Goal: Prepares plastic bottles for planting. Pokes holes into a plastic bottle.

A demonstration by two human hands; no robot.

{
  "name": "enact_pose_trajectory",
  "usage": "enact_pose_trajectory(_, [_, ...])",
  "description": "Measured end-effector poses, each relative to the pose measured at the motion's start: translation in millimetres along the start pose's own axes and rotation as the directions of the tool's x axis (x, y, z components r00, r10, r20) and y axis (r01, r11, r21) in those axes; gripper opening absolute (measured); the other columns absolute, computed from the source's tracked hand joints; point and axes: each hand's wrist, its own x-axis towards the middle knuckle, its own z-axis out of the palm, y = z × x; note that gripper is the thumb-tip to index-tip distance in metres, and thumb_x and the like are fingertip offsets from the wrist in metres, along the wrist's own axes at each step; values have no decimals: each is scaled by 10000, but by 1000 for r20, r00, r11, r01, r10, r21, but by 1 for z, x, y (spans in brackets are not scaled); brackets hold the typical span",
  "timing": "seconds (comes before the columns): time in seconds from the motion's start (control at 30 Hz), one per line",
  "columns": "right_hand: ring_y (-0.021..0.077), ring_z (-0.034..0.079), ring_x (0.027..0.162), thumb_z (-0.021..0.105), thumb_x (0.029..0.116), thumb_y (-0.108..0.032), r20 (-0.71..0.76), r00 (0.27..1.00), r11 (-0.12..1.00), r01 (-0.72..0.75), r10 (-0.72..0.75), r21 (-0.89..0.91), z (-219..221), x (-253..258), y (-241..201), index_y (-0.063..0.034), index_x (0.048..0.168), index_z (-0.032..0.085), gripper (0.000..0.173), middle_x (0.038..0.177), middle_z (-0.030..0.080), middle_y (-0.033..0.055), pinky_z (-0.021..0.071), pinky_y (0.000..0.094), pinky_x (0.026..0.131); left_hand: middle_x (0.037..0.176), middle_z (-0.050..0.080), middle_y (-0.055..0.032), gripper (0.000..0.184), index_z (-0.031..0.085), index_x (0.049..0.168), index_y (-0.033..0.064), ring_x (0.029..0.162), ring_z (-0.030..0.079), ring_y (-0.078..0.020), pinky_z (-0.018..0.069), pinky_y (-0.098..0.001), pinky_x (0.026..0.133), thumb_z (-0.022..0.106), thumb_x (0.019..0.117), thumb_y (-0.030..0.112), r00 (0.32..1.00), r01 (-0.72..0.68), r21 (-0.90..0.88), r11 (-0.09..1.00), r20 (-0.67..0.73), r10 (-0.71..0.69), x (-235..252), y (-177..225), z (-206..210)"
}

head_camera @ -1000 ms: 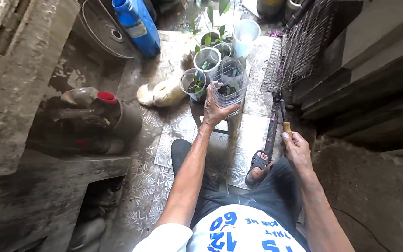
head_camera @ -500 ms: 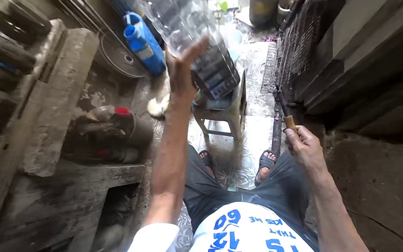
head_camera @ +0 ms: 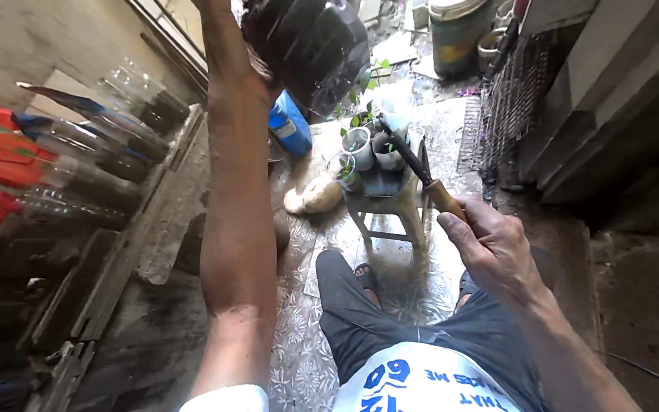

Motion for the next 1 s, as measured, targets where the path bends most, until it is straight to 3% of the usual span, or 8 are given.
enact_pose_trajectory(0.03, [-34, 482, 538, 540, 1053, -336, -10, 1000, 1000, 13, -13, 4, 0, 3, -5, -120, 1152, 691, 281, 695, 566, -90, 418, 174, 484, 982, 680, -79, 441, 551, 1201, 132, 871, 693, -191, 614, -423, 725, 352, 1080, 506, 998, 4, 48, 999, -67, 0, -21, 6, 17])
enact_pose_trajectory(0.1, [-22, 490, 535, 532, 1059, -349, -17, 1000, 1000, 22, -22, -6, 0, 8, -12, -129, 1177, 688, 295, 700, 573, -87, 424, 193, 476, 905, 678, -51, 392, 565, 1122, 149, 793, 688, -160, 609, -373, 654, 342, 1082, 469, 995, -1, 59, 998, -101, 7, -39, 11, 32])
enact_pose_trajectory(0.3, [-1, 494, 521, 520, 1069, -360, -39, 998, 999, 47, -48, -26, -6, 19, -21, -140, 1177, 688, 298, 682, 564, -87, 416, 214, 455, 1044, 692, -82, 367, 596, 1207, 159, 939, 696, -230, 607, -493, 769, 412, 1059, 441, 989, -1, 134, 991, -148, 21, -39, 2, 28])
enact_pose_trajectory(0.47, [-6, 497, 530, 536, 1066, -329, -46, 995, 996, 84, -84, -6, -8, 25, -26, -126, 1162, 693, 274, 699, 576, -83, 418, 206, 458, 932, 693, -65, 326, 606, 1116, 138, 831, 701, -186, 620, -425, 703, 396, 1078, 384, 992, -53, 108, 993, -106, 65, -46, -1, 34])
enact_pose_trajectory(0.63, [-19, 483, 521, 537, 1061, -327, -60, 994, 996, 92, -93, -19, -9, 22, -25, -111, 1142, 704, 285, 683, 566, -84, 405, 196, 452, 959, 694, -86, 267, 586, 1138, 116, 864, 706, -198, 620, -424, 734, 413, 1076, 309, 994, -66, 43, 997, -89, 70, -50, 1, 39])
enact_pose_trajectory(0.8, [-28, 477, 530, 543, 1056, -317, -53, 995, 996, 85, -85, 2, -9, 14, -23, -97, 1149, 698, 285, 693, 565, -85, 404, 179, 460, 937, 676, -50, 193, 575, 1115, 139, 840, 690, -157, 613, -371, 706, 433, 1065, 259, 990, -75, 80, 994, -114, 84, -54, -5, 40])
enact_pose_trajectory(0.9, [-45, 489, 546, 549, 1055, -321, -55, 996, 997, 76, -76, -1, -9, 8, -20, -92, 1176, 702, 300, 713, 589, -88, 416, 163, 473, 978, 686, -85, 167, 591, 1147, 107, 884, 704, -194, 625, -402, 741, 515, 1046, 217, 989, -103, 62, 993, -103, 109, -53, -13, 37])
enact_pose_trajectory(1.0, [-30, 477, 530, 540, 1054, -320, -44, 998, 997, 40, -43, -60, -10, 3, -14, -100, 1155, 710, 296, 693, 577, -83, 406, 180, 470, 1038, 681, -64, 196, 597, 1187, 112, 968, 685, -177, 608, -397, 823, 564, 1029, 224, 985, -137, 132, 982, -84, 148, -60, -30, 33])
